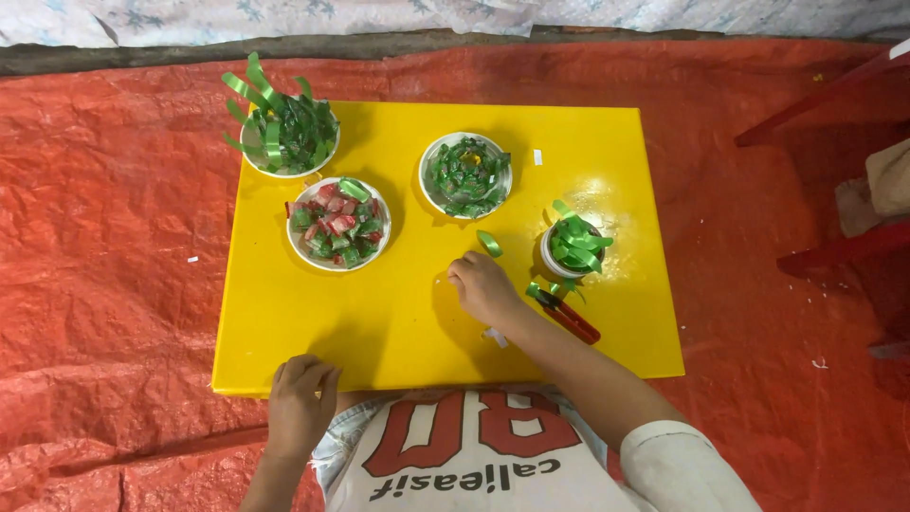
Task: Wrapping small items into leaves and placing them into bowls on a table.
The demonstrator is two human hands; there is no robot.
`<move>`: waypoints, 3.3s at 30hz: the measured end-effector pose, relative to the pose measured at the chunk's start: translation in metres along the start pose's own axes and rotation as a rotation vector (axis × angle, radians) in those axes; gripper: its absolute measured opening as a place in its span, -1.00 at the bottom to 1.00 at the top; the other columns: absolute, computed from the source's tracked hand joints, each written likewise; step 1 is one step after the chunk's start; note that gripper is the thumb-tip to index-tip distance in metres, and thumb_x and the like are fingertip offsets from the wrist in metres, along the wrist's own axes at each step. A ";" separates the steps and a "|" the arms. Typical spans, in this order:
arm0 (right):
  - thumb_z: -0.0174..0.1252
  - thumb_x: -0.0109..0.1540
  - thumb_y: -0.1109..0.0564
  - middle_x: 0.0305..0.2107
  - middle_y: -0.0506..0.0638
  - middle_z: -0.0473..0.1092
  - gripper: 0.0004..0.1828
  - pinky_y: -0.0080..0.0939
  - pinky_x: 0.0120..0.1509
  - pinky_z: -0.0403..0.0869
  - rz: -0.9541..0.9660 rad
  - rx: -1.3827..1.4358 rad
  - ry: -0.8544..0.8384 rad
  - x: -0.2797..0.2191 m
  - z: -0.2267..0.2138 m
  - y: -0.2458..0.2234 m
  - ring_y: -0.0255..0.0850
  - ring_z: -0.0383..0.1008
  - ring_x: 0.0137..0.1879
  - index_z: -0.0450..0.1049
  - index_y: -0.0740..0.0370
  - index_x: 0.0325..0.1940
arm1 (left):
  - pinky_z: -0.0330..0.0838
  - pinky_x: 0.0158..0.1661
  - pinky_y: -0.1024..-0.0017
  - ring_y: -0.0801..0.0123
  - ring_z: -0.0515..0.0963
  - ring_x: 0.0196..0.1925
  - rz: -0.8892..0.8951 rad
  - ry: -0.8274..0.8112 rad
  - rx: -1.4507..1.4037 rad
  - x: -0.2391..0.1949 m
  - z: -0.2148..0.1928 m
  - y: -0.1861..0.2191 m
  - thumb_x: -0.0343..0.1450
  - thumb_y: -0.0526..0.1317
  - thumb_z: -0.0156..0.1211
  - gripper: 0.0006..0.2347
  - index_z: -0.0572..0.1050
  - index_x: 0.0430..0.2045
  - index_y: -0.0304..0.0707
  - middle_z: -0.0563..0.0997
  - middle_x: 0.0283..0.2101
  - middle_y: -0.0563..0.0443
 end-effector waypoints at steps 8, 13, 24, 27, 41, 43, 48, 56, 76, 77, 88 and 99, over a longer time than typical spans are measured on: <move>0.01 0.27 0.39 -0.18 0.14 0.35 -0.78 -0.01 -0.08 0.44 0.037 -0.259 -0.357 0.015 -0.014 -0.028 0.04 0.38 -0.04 0.43 0.29 -0.03 | 0.50 -0.09 0.25 0.17 0.59 -0.17 0.060 0.081 0.015 -0.011 -0.005 0.012 0.38 -0.26 0.35 -0.85 0.64 -0.25 -0.31 0.61 -0.19 -0.08; -0.08 0.33 0.32 -0.20 0.09 0.32 -0.86 -0.01 -0.12 0.39 0.113 -0.196 -0.407 -0.014 -0.017 -0.037 0.01 0.34 -0.05 0.38 0.22 -0.10 | 0.61 -0.17 0.29 0.11 0.62 -0.12 -0.067 0.160 0.031 -0.012 -0.015 0.000 0.40 -0.24 0.34 -0.77 0.62 -0.15 -0.43 0.61 -0.16 -0.20; 0.23 0.27 0.25 -0.51 0.06 0.53 -0.92 -0.30 -0.22 0.45 0.657 0.759 0.061 -0.083 -0.082 0.010 -0.26 0.43 -0.44 0.46 0.20 -0.30 | 0.40 0.02 0.12 0.00 0.55 -0.07 0.083 0.046 0.024 0.004 0.017 0.032 0.41 -0.23 0.27 -0.83 0.58 -0.20 -0.31 0.56 -0.09 -0.17; 0.22 0.23 0.12 -0.25 -0.10 0.60 -0.60 -0.31 0.00 0.49 0.700 0.501 -0.091 -0.101 -0.082 -0.002 -0.32 0.54 -0.13 0.60 0.10 0.16 | 0.42 0.11 0.02 -0.15 0.49 0.05 0.138 0.065 -0.050 0.007 0.032 0.062 0.42 -0.28 0.26 -0.80 0.60 -0.17 -0.45 0.54 0.01 -0.27; -0.02 0.28 0.21 -0.27 0.12 0.51 -0.72 0.03 -0.25 0.45 -0.040 -0.129 -0.192 -0.111 -0.026 -0.032 0.02 0.50 -0.23 0.58 0.27 -0.05 | 0.46 0.06 0.15 0.03 0.54 -0.01 0.077 0.141 0.134 -0.024 -0.003 0.018 0.48 -0.38 0.15 -0.83 0.61 -0.11 -0.43 0.56 -0.04 -0.18; -0.09 0.29 0.18 -0.37 0.09 0.50 -0.71 0.10 -0.38 0.38 -0.031 -0.156 -0.270 -0.105 -0.026 -0.036 0.03 0.47 -0.32 0.57 0.24 -0.16 | 0.48 0.01 0.19 0.06 0.54 -0.06 0.079 0.143 0.130 -0.029 -0.001 0.012 0.49 -0.43 0.10 -0.83 0.62 -0.12 -0.41 0.56 -0.07 -0.14; -0.05 0.26 0.14 -0.31 0.04 0.51 -0.74 0.06 -0.19 0.40 0.121 -0.229 -0.433 -0.081 -0.043 -0.028 -0.01 0.52 -0.21 0.57 0.11 -0.14 | 0.56 -0.01 0.22 0.06 0.61 -0.12 0.085 0.047 0.153 -0.024 0.001 0.008 0.48 -0.46 0.07 -0.81 0.60 -0.10 -0.44 0.64 -0.20 -0.16; 0.16 0.27 0.31 -0.41 0.14 0.56 -0.91 -0.28 -0.22 0.44 0.787 1.119 -0.112 -0.104 -0.058 0.009 -0.18 0.46 -0.36 0.60 0.31 -0.23 | 0.55 -0.13 0.25 0.14 0.61 -0.19 -0.115 -0.052 -0.097 -0.016 0.005 0.011 0.46 -0.44 0.03 -0.75 0.60 -0.04 -0.35 0.64 -0.23 -0.12; 0.30 0.02 0.24 0.08 0.03 0.39 -0.36 0.09 0.06 0.45 -0.084 -0.076 -0.231 -0.065 -0.027 -0.025 0.05 0.32 0.18 0.45 0.19 0.21 | -0.01 -0.60 0.60 0.50 0.25 -0.65 -0.909 -0.913 -1.693 -0.002 0.101 0.107 0.38 -0.42 0.05 -0.74 0.53 -0.06 -0.35 0.46 -0.53 -0.01; 0.17 0.10 0.25 0.07 0.08 0.39 -0.43 0.10 0.08 0.43 -0.072 -0.102 -0.269 -0.070 -0.024 -0.026 0.06 0.33 0.18 0.43 0.22 0.23 | -0.06 -0.65 0.60 0.54 0.20 -0.70 -0.908 -0.941 -1.706 -0.018 0.099 0.091 0.39 -0.38 0.11 -0.77 0.55 -0.09 -0.40 0.41 -0.58 -0.02; -0.20 0.44 -0.14 0.00 0.21 0.39 -0.41 0.08 0.09 0.39 -0.105 -0.010 -0.048 -0.125 -0.025 -0.050 0.09 0.36 0.08 0.40 0.39 0.26 | 0.04 -0.66 0.51 0.42 0.21 -0.72 -1.170 -0.958 -0.879 -0.052 0.153 0.067 0.32 -0.42 0.15 -0.84 0.53 -0.27 -0.31 0.33 -0.67 -0.03; 0.12 0.27 0.34 -0.33 0.19 0.39 -0.87 0.02 -0.27 0.39 -0.342 0.056 0.104 -0.163 -0.007 -0.104 0.07 0.38 -0.31 0.49 0.43 -0.10 | 0.49 0.09 0.35 0.25 0.52 0.00 -0.614 -0.978 -1.197 -0.024 0.235 0.128 0.38 -0.40 0.17 -0.76 0.46 -0.09 -0.21 0.54 -0.04 -0.08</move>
Point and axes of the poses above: each hand's wrist, its own x-axis towards the middle knuckle, its own z-axis out of the palm, y = z × x, the point moved 6 cm from there along x, towards the middle knuckle
